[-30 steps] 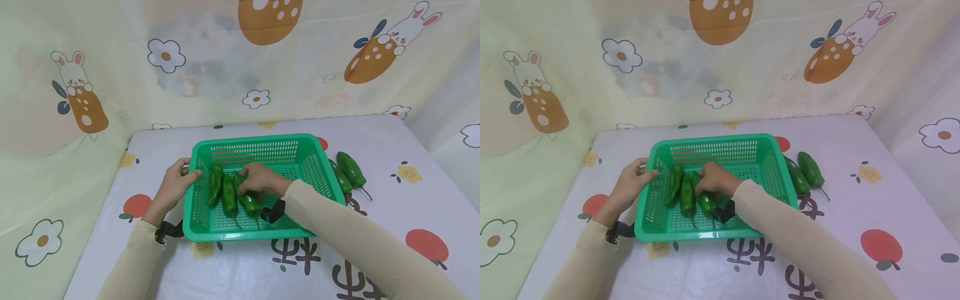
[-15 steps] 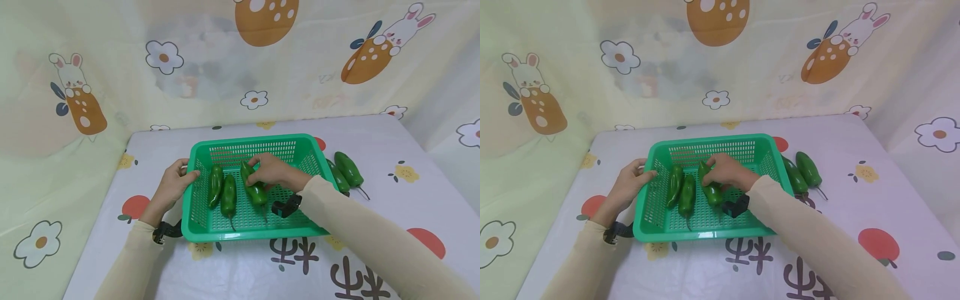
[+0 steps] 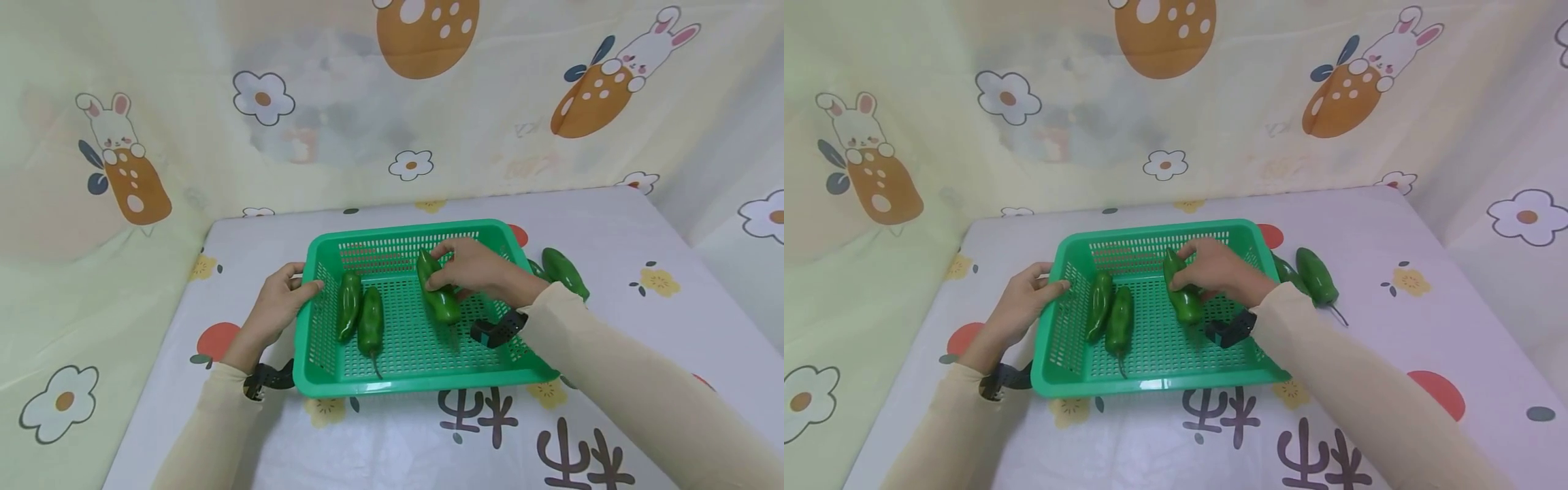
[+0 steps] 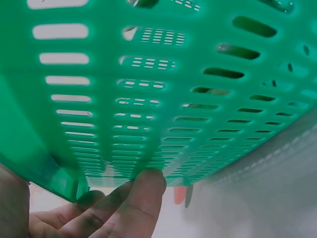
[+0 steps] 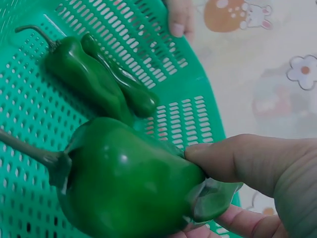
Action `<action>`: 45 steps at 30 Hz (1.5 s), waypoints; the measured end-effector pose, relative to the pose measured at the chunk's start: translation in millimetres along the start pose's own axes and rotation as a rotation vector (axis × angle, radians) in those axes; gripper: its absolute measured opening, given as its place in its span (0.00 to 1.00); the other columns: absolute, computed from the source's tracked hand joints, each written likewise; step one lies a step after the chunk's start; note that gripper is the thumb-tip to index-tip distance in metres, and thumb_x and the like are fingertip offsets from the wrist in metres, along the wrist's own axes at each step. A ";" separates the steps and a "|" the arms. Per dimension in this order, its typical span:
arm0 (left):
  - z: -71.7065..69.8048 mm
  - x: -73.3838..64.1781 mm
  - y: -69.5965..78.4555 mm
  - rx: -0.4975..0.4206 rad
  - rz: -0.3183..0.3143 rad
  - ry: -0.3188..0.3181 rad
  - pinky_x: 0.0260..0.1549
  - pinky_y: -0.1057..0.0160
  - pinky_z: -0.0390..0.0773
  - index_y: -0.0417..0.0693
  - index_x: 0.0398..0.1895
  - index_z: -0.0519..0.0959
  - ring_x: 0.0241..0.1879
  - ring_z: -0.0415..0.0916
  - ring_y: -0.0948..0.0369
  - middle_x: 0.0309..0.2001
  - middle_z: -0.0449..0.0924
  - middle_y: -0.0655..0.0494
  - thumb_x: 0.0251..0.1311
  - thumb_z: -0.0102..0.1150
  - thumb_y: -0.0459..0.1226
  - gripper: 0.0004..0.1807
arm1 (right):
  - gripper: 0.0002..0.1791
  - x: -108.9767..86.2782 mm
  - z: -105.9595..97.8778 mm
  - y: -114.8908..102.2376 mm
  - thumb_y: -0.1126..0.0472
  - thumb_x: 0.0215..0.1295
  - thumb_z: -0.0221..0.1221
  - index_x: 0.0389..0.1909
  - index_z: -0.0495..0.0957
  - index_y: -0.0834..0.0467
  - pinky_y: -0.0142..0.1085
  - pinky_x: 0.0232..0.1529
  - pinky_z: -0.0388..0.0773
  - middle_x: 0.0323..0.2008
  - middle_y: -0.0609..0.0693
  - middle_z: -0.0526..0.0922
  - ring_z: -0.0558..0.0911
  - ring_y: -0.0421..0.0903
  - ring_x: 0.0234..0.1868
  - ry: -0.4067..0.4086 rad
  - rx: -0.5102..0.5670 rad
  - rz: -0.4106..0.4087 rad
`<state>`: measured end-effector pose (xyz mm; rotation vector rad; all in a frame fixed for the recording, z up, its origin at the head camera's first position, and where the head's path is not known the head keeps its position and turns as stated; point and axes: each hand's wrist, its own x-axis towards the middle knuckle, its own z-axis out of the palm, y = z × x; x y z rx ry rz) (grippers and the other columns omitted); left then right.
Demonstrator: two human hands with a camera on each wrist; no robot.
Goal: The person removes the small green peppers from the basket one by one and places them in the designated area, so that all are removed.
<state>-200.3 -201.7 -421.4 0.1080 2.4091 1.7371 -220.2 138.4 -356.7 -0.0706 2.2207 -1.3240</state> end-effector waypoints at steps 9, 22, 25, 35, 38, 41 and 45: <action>0.6 -0.3 2.1 0.025 -0.003 0.011 0.33 0.56 0.91 0.33 0.66 0.70 0.36 0.90 0.52 0.50 0.85 0.32 0.72 0.59 0.37 0.24 | 0.40 -19.1 -29.8 0.7 0.62 0.66 0.69 0.75 0.62 0.63 0.45 0.42 0.90 0.51 0.62 0.77 0.85 0.51 0.43 0.039 -0.015 -0.016; 0.3 -1.6 5.8 0.038 -0.015 0.021 0.34 0.58 0.91 0.31 0.66 0.71 0.35 0.90 0.54 0.48 0.86 0.32 0.72 0.59 0.36 0.24 | 0.40 -35.9 -72.4 16.4 0.57 0.67 0.68 0.76 0.62 0.63 0.45 0.44 0.90 0.57 0.64 0.73 0.83 0.53 0.47 0.117 -0.055 -0.040; 0.8 -1.2 5.2 0.036 -0.020 0.021 0.33 0.58 0.91 0.31 0.66 0.71 0.35 0.90 0.54 0.48 0.86 0.32 0.72 0.59 0.35 0.24 | 0.38 -39.9 -83.7 22.7 0.56 0.69 0.67 0.75 0.63 0.62 0.45 0.45 0.90 0.59 0.64 0.71 0.81 0.54 0.49 0.146 -0.070 -0.035; 1.4 0.0 4.2 0.041 -0.030 0.024 0.34 0.56 0.91 0.33 0.67 0.71 0.35 0.90 0.53 0.49 0.85 0.33 0.72 0.59 0.35 0.24 | 0.37 -46.6 -114.2 40.0 0.53 0.72 0.65 0.75 0.64 0.65 0.49 0.47 0.90 0.56 0.65 0.73 0.79 0.56 0.49 0.232 -0.135 -0.011; 1.2 -0.5 4.4 0.041 -0.034 0.024 0.34 0.56 0.91 0.33 0.67 0.71 0.36 0.90 0.53 0.50 0.85 0.32 0.72 0.59 0.35 0.24 | 0.37 -49.1 -122.0 45.7 0.52 0.73 0.64 0.75 0.64 0.66 0.50 0.47 0.90 0.57 0.65 0.73 0.81 0.57 0.49 0.256 -0.152 -0.009; 0.4 -1.4 5.1 0.038 -0.028 0.020 0.34 0.57 0.91 0.32 0.67 0.70 0.36 0.90 0.53 0.50 0.85 0.32 0.72 0.59 0.35 0.25 | 0.38 -50.7 -130.9 51.6 0.53 0.73 0.63 0.75 0.62 0.67 0.50 0.48 0.90 0.58 0.66 0.72 0.83 0.55 0.48 0.271 -0.154 0.002; 0.0 -1.7 5.9 0.030 -0.017 0.016 0.34 0.58 0.91 0.30 0.67 0.69 0.37 0.90 0.53 0.50 0.85 0.31 0.72 0.59 0.35 0.26 | 0.39 -52.4 -142.5 60.9 0.53 0.74 0.63 0.76 0.60 0.68 0.49 0.47 0.90 0.60 0.68 0.71 0.83 0.54 0.47 0.287 -0.156 0.023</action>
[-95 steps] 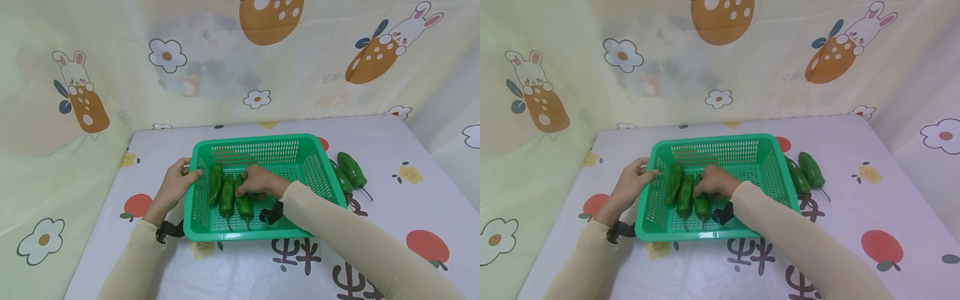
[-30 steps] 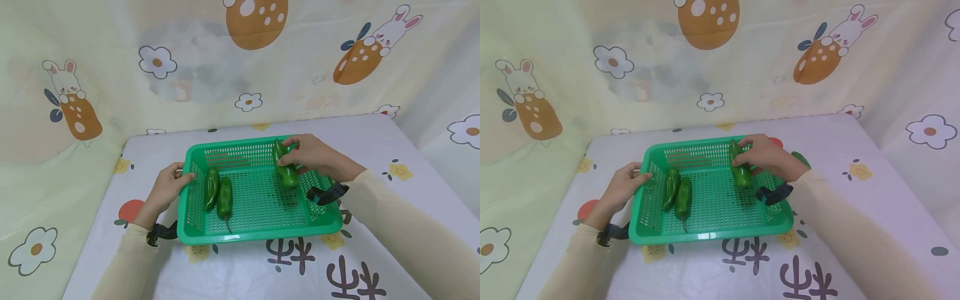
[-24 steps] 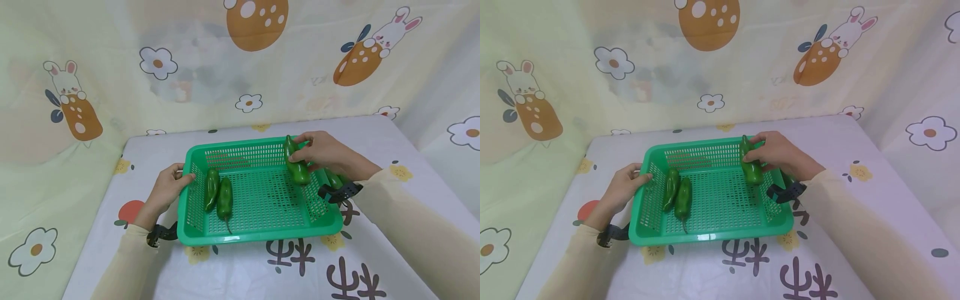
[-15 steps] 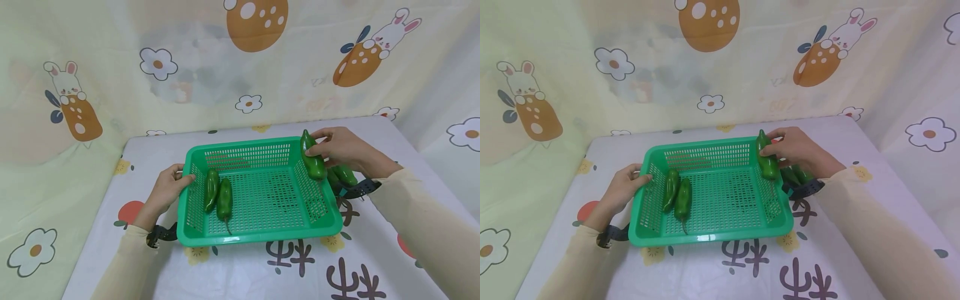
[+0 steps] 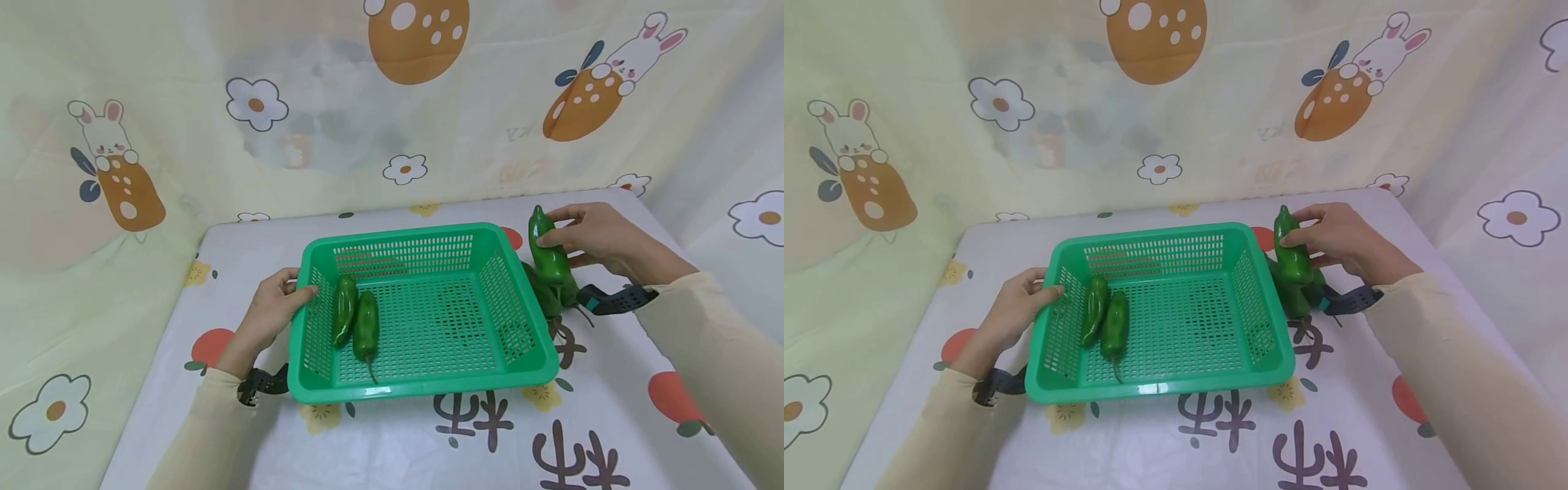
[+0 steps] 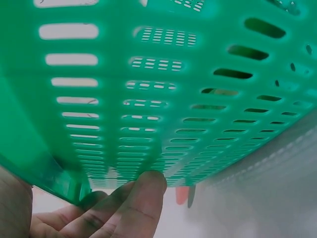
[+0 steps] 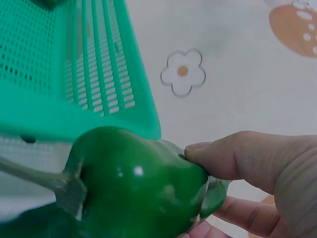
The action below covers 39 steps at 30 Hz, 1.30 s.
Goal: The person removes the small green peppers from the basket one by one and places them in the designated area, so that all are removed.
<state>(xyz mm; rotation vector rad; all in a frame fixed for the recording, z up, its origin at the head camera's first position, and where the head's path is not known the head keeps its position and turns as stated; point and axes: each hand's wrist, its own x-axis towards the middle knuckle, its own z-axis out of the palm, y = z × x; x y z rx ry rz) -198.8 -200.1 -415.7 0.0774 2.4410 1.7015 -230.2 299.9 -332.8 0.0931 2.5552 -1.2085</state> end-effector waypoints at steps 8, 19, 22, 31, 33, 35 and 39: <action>-0.1 0.5 -0.1 -0.004 -0.016 0.003 0.34 0.56 0.91 0.32 0.66 0.70 0.35 0.90 0.54 0.50 0.85 0.32 0.72 0.59 0.35 0.24 | 0.41 6.8 -14.3 20.5 0.53 0.75 0.61 0.78 0.57 0.70 0.48 0.47 0.90 0.65 0.73 0.68 0.80 0.57 0.50 0.007 -0.010 0.029; 0.1 1.4 -0.7 -0.001 -0.028 -0.001 0.35 0.56 0.91 0.33 0.67 0.70 0.36 0.90 0.53 0.50 0.85 0.32 0.72 0.58 0.35 0.24 | 0.43 13.1 -27.0 43.7 0.53 0.76 0.60 0.79 0.52 0.72 0.45 0.45 0.91 0.63 0.74 0.67 0.80 0.56 0.48 0.032 -0.029 0.073; 0.4 1.5 -0.8 -0.006 -0.027 -0.001 0.35 0.56 0.91 0.33 0.67 0.70 0.36 0.90 0.53 0.50 0.85 0.32 0.72 0.59 0.34 0.24 | 0.43 15.1 -28.6 49.6 0.53 0.76 0.60 0.79 0.52 0.72 0.46 0.45 0.91 0.63 0.74 0.67 0.82 0.53 0.46 0.034 -0.023 0.079; 1.7 1.2 0.2 -0.009 -0.026 -0.003 0.34 0.56 0.91 0.33 0.67 0.70 0.36 0.90 0.54 0.49 0.85 0.32 0.72 0.58 0.34 0.24 | 0.44 21.4 -33.1 68.7 0.52 0.75 0.60 0.78 0.52 0.72 0.41 0.43 0.90 0.65 0.75 0.64 0.80 0.54 0.47 0.031 -0.017 0.118; 1.8 1.2 -0.1 -0.006 -0.022 -0.002 0.34 0.56 0.91 0.32 0.67 0.70 0.35 0.90 0.54 0.49 0.85 0.32 0.72 0.58 0.34 0.24 | 0.43 22.8 -33.2 73.4 0.52 0.75 0.60 0.78 0.52 0.72 0.40 0.42 0.89 0.65 0.75 0.64 0.81 0.52 0.45 0.035 -0.021 0.118; 1.7 1.1 -0.9 0.001 -0.015 -0.001 0.34 0.56 0.91 0.32 0.66 0.70 0.35 0.90 0.54 0.49 0.85 0.32 0.72 0.58 0.34 0.24 | 0.43 24.2 -32.7 78.7 0.53 0.75 0.60 0.78 0.53 0.72 0.39 0.42 0.89 0.64 0.75 0.65 0.81 0.50 0.43 0.042 -0.022 0.112; 1.7 0.8 -1.6 0.005 -0.010 -0.001 0.34 0.56 0.91 0.32 0.66 0.70 0.35 0.90 0.53 0.49 0.85 0.32 0.71 0.59 0.34 0.24 | 0.43 26.8 -30.8 88.2 0.53 0.75 0.61 0.78 0.53 0.72 0.38 0.40 0.89 0.63 0.75 0.67 0.81 0.49 0.42 0.056 -0.027 0.110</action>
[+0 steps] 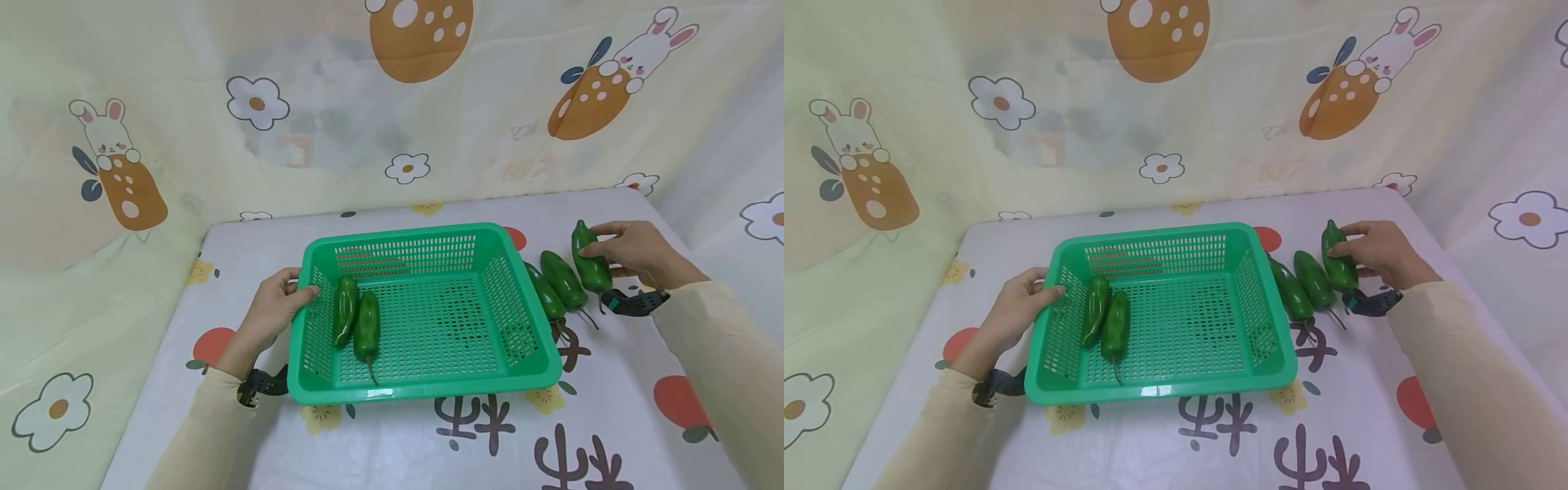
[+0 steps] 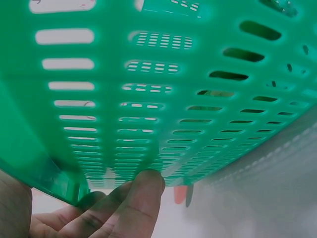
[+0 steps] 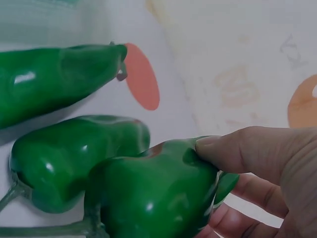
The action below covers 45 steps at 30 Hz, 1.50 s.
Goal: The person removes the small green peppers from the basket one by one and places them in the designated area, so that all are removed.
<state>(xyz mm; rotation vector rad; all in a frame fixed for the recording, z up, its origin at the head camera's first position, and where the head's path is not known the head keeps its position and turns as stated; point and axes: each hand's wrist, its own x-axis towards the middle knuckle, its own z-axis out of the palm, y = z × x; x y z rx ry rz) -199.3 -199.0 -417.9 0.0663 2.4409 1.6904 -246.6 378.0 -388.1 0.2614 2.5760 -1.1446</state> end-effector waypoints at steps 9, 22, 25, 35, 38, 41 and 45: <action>0.6 -0.8 1.3 0.002 -0.005 0.006 0.33 0.56 0.91 0.32 0.67 0.70 0.34 0.90 0.53 0.48 0.85 0.32 0.71 0.59 0.34 0.25 | 0.43 11.0 3.5 12.8 0.55 0.75 0.60 0.78 0.53 0.73 0.38 0.42 0.88 0.68 0.78 0.61 0.80 0.55 0.48 -0.011 0.012 0.035; 1.1 -0.9 1.6 -0.009 0.001 0.002 0.33 0.55 0.91 0.32 0.67 0.70 0.35 0.90 0.52 0.48 0.85 0.31 0.71 0.58 0.34 0.24 | 0.41 18.3 6.1 24.3 0.55 0.75 0.58 0.77 0.54 0.74 0.40 0.43 0.88 0.68 0.78 0.58 0.80 0.54 0.47 -0.040 0.003 0.065; 0.9 -0.8 1.2 -0.004 0.002 0.003 0.33 0.55 0.91 0.32 0.67 0.70 0.35 0.90 0.51 0.49 0.85 0.31 0.71 0.59 0.34 0.25 | 0.39 20.1 7.7 28.5 0.56 0.75 0.58 0.76 0.55 0.74 0.40 0.43 0.88 0.68 0.79 0.58 0.80 0.56 0.47 -0.045 -0.003 0.065; 0.5 -0.9 1.2 0.007 -0.004 0.011 0.33 0.55 0.91 0.32 0.66 0.70 0.35 0.90 0.52 0.48 0.85 0.31 0.71 0.59 0.34 0.24 | 0.39 19.5 12.4 32.3 0.55 0.74 0.58 0.74 0.57 0.76 0.52 0.50 0.89 0.67 0.80 0.58 0.78 0.63 0.51 -0.041 -0.028 0.069; 0.7 -1.3 2.0 0.004 -0.005 0.009 0.33 0.55 0.91 0.32 0.66 0.70 0.35 0.90 0.51 0.49 0.85 0.31 0.71 0.59 0.34 0.24 | 0.39 18.4 12.9 32.8 0.54 0.74 0.58 0.74 0.58 0.76 0.53 0.51 0.88 0.68 0.80 0.57 0.78 0.65 0.52 -0.043 -0.046 0.071; 0.9 -1.6 2.5 0.001 -0.004 0.007 0.33 0.55 0.91 0.32 0.66 0.70 0.35 0.90 0.51 0.49 0.85 0.31 0.71 0.59 0.34 0.24 | 0.39 17.6 13.5 33.2 0.54 0.74 0.58 0.74 0.58 0.76 0.53 0.51 0.88 0.68 0.81 0.57 0.78 0.66 0.53 -0.041 -0.065 0.071; 0.9 -1.6 2.6 0.000 -0.003 0.007 0.33 0.55 0.91 0.32 0.67 0.70 0.35 0.90 0.50 0.49 0.85 0.31 0.71 0.59 0.34 0.24 | 0.40 16.2 14.2 32.1 0.53 0.74 0.58 0.74 0.57 0.76 0.56 0.54 0.87 0.68 0.81 0.56 0.77 0.68 0.55 -0.044 -0.074 0.071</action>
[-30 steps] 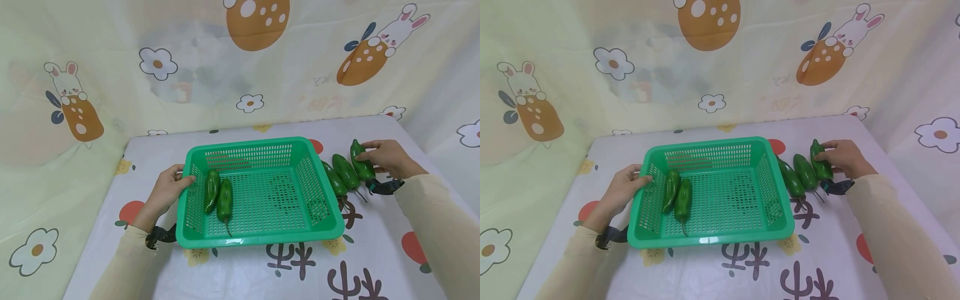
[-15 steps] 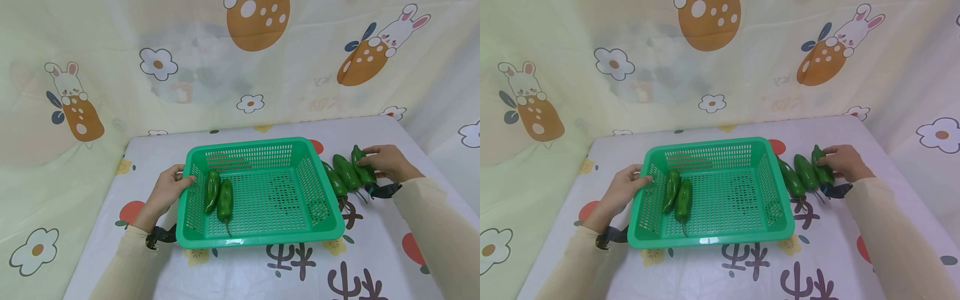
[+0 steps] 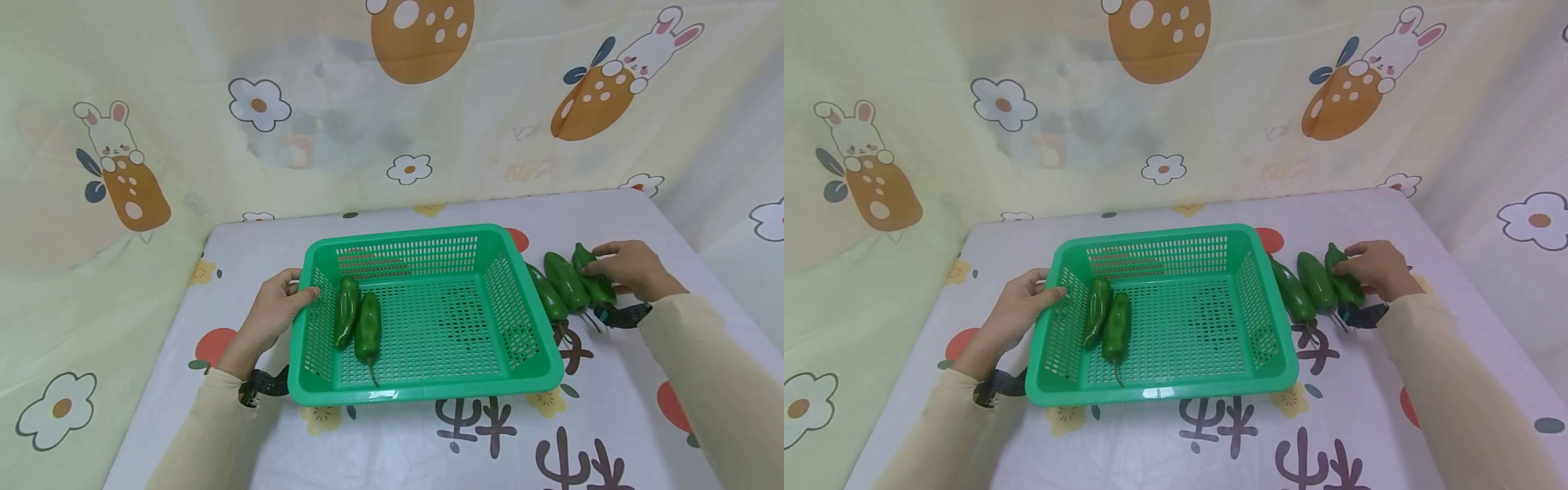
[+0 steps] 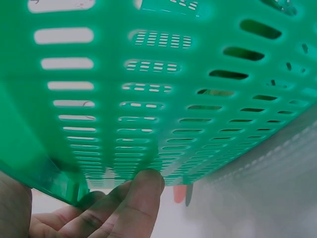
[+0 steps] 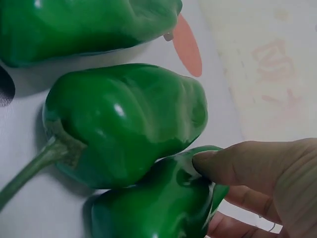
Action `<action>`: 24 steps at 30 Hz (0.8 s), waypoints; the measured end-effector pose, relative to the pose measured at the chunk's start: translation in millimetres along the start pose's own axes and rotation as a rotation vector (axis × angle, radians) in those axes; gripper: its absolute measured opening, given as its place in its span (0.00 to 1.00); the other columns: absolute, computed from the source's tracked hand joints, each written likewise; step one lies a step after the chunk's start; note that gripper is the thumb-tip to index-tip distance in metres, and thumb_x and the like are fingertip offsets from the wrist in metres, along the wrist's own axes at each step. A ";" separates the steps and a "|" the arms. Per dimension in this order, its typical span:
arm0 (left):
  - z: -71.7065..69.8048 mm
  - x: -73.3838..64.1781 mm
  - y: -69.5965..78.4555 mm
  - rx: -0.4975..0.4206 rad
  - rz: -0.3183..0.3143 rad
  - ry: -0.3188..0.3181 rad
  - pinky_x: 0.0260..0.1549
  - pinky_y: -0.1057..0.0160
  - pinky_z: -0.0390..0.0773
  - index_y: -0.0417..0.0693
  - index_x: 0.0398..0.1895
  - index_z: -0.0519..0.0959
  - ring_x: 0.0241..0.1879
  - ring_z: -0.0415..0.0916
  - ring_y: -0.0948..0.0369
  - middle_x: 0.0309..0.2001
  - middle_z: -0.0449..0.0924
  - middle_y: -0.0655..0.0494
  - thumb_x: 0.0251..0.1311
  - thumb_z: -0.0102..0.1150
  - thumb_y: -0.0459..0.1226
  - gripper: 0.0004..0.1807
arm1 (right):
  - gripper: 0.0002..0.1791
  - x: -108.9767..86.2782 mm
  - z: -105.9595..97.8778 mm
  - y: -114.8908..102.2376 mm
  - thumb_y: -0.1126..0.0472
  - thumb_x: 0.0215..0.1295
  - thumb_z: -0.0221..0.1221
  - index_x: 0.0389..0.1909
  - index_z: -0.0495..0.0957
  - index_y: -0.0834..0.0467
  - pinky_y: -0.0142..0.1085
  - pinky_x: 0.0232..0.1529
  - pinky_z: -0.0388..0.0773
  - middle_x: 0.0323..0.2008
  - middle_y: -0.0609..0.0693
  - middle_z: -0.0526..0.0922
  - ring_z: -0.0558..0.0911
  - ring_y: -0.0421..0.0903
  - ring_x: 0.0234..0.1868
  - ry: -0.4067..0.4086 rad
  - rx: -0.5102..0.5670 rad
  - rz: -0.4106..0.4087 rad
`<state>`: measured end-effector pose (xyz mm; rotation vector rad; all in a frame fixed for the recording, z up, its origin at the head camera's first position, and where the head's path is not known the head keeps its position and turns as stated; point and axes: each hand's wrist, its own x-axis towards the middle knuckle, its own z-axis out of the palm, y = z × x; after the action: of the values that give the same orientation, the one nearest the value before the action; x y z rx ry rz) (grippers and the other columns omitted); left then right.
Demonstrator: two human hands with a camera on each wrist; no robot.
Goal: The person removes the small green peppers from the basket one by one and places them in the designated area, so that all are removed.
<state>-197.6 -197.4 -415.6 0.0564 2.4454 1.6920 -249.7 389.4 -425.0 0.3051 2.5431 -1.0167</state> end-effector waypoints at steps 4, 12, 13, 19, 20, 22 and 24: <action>-0.1 0.3 -0.3 -0.004 0.000 -0.005 0.33 0.55 0.91 0.32 0.67 0.70 0.35 0.90 0.50 0.50 0.85 0.31 0.71 0.59 0.34 0.24 | 0.45 -5.1 0.7 -4.4 0.46 0.75 0.56 0.76 0.53 0.76 0.64 0.61 0.79 0.71 0.82 0.52 0.71 0.74 0.61 -0.002 -0.016 0.001; -2.4 0.9 -1.9 0.002 0.004 -0.005 0.34 0.55 0.91 0.32 0.66 0.70 0.35 0.90 0.51 0.49 0.85 0.31 0.71 0.59 0.34 0.23 | 0.57 -19.0 2.4 -25.7 0.31 0.73 0.49 0.81 0.42 0.71 0.82 0.60 0.62 0.76 0.81 0.41 0.53 0.84 0.71 0.063 -0.034 0.001; -2.6 0.8 -2.0 0.004 0.004 -0.005 0.34 0.55 0.91 0.32 0.66 0.71 0.35 0.90 0.51 0.49 0.85 0.31 0.71 0.59 0.34 0.23 | 0.56 -20.8 3.2 -28.8 0.31 0.73 0.49 0.81 0.41 0.70 0.83 0.59 0.62 0.77 0.80 0.42 0.53 0.84 0.71 0.072 -0.029 -0.004; -1.7 1.1 -0.4 0.008 -0.002 -0.006 0.33 0.55 0.91 0.33 0.67 0.70 0.36 0.90 0.50 0.50 0.85 0.31 0.72 0.59 0.34 0.24 | 0.56 -36.3 6.9 -53.6 0.31 0.73 0.51 0.81 0.44 0.69 0.82 0.60 0.64 0.74 0.80 0.52 0.59 0.80 0.70 0.099 -0.011 -0.060; -1.4 1.3 -0.1 0.008 -0.002 -0.005 0.33 0.55 0.91 0.33 0.67 0.71 0.36 0.90 0.50 0.50 0.85 0.31 0.71 0.59 0.34 0.24 | 0.56 -40.0 7.8 -59.8 0.31 0.73 0.51 0.81 0.44 0.68 0.81 0.61 0.64 0.74 0.80 0.53 0.59 0.80 0.70 0.099 -0.007 -0.074; -0.9 1.5 0.5 0.010 -0.002 -0.003 0.33 0.54 0.91 0.33 0.67 0.71 0.36 0.90 0.50 0.50 0.85 0.32 0.71 0.59 0.34 0.24 | 0.55 -48.3 10.8 -73.9 0.31 0.73 0.52 0.82 0.45 0.67 0.80 0.63 0.63 0.74 0.79 0.56 0.60 0.79 0.71 0.096 0.003 -0.107; -0.7 1.5 1.0 0.007 -0.001 -0.001 0.33 0.54 0.91 0.33 0.66 0.71 0.36 0.90 0.50 0.50 0.85 0.32 0.71 0.59 0.34 0.24 | 0.54 -57.3 15.8 -89.4 0.32 0.73 0.53 0.82 0.46 0.66 0.79 0.64 0.63 0.74 0.78 0.58 0.61 0.78 0.71 0.089 0.014 -0.136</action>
<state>-199.3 -197.5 -414.7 0.0565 2.4497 1.6828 -223.7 311.2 -356.1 0.1868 2.6686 -1.0936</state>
